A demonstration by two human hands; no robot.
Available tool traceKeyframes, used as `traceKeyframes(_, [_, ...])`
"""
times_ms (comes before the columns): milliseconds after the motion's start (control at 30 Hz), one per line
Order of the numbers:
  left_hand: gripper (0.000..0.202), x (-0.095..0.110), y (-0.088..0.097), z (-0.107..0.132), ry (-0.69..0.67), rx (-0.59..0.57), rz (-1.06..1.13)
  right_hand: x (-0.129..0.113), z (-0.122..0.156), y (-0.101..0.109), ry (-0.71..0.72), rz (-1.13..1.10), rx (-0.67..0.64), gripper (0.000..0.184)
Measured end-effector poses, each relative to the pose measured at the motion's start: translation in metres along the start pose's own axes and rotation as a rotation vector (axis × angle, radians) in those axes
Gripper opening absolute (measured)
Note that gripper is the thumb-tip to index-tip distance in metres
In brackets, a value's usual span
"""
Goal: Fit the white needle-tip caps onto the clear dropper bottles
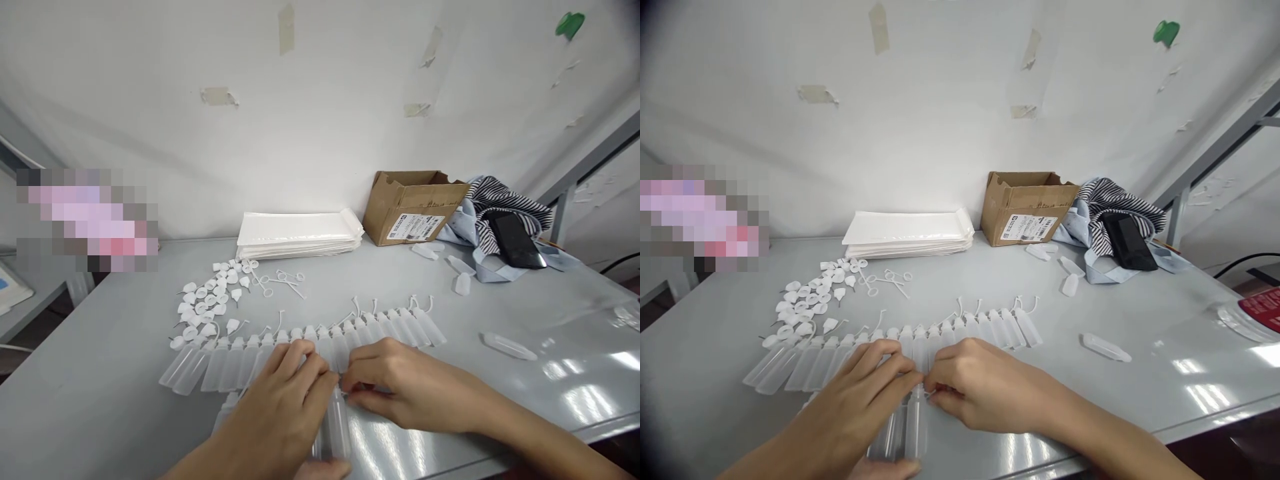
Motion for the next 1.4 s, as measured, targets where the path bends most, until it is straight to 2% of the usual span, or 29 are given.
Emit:
traceKeyframes(267, [0.034, 0.012, 0.024, -0.007, 0.107, -0.143, 0.021, -0.002, 0.001, 0.003, 0.012, 0.152, 0.003, 0.011])
traceKeyframes(400, [0.035, 0.013, 0.024, -0.012, 0.141, -0.151, 0.038, -0.002, 0.0, 0.002, 0.037, 0.189, 0.024, 0.011])
traceKeyframes(633, [0.033, 0.014, 0.025, -0.012, 0.215, -0.243, 0.083, -0.003, 0.002, -0.001, 0.105, 0.288, 0.11, 0.012])
traceKeyframes(1133, [0.033, 0.019, 0.028, -0.009, 0.204, -0.284, -0.021, -0.002, -0.001, -0.011, 0.132, 0.409, 0.166, 0.024])
traceKeyframes(1333, [0.038, 0.009, 0.014, -0.002, 0.068, -0.151, -0.083, 0.0, -0.003, -0.013, 0.13, 0.431, 0.179, 0.023])
traceKeyframes(1400, [0.038, 0.009, 0.015, -0.004, 0.074, -0.16, -0.085, 0.0, -0.003, -0.013, 0.13, 0.432, 0.175, 0.023])
Point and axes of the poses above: each hand's wrist, its own z-axis away from the middle knuckle, its own y-axis out of the back of the hand, x = y × z, the point moved 1 cm from there along -z, towards the middle knuckle, and after that the axes turned 13 degrees about -y, right-handed, at the moved point
